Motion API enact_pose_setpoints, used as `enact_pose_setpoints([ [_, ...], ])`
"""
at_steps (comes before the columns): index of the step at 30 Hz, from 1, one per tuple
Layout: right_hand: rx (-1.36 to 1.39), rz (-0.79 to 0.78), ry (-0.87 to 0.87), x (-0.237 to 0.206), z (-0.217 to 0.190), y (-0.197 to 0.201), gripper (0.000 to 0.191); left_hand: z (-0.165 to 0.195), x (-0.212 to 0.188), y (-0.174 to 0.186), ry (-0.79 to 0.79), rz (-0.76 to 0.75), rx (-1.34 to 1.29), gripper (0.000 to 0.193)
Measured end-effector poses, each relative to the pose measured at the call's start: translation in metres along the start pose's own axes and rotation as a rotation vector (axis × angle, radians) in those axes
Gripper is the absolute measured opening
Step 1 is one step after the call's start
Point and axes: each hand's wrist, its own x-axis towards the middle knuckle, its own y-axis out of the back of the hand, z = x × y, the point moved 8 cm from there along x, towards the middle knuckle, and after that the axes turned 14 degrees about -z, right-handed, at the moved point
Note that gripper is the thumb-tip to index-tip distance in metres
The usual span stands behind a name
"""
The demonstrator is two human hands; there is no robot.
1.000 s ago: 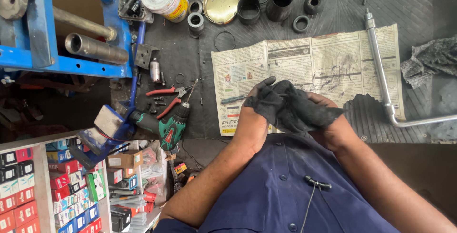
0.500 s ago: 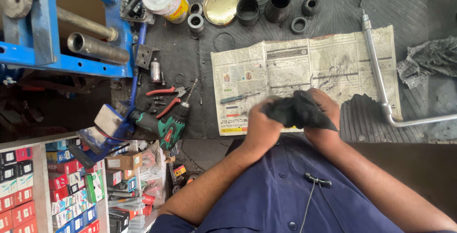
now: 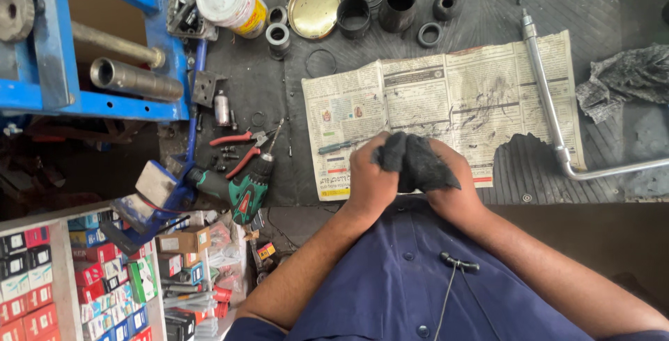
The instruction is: The person wipes small dark metal bushings and seals one at a time with a black cloth over spread newspaper, rubbing each part thoroughly. They then clean a ring-shaped part with a small pointed tool, and near the end pour liquid from a plastic bottle onto the parts on the bench.
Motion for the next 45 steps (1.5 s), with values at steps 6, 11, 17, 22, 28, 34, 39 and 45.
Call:
enact_pose_setpoints([
  [6,-0.105,0.028,-0.02,0.001,-0.003,0.015,0.018,0.024,-0.005,-0.009,-0.265,-0.172,0.019,0.009],
  [11,-0.276,0.011,0.197,-0.003,-0.029,0.011,0.026,0.018,-0.003,-0.006,-0.265,-0.164,0.032,0.012],
  [17,-0.251,0.014,0.103,-0.002,-0.014,0.005,0.011,0.012,-0.011,-0.001,-0.189,0.017,0.054,0.025],
  [22,-0.291,-0.02,0.132,0.0,-0.012,-0.009,0.01,0.0,-0.006,0.008,-0.119,0.128,-0.167,0.02],
  [28,0.132,-0.14,0.172,-0.003,-0.004,-0.019,0.009,0.0,0.011,0.006,-0.212,0.01,-0.496,0.025],
  [34,0.384,0.022,0.23,-0.013,0.011,0.016,0.034,0.012,0.007,0.008,-0.196,-0.101,-0.412,0.024],
  [39,0.635,0.084,0.092,0.0,0.041,0.018,0.021,0.008,0.006,-0.001,-0.122,-0.145,-0.501,0.024],
  [45,1.189,0.001,-0.028,0.0,0.041,0.003,0.036,0.004,0.002,-0.005,-0.054,-0.146,-0.407,0.02],
])
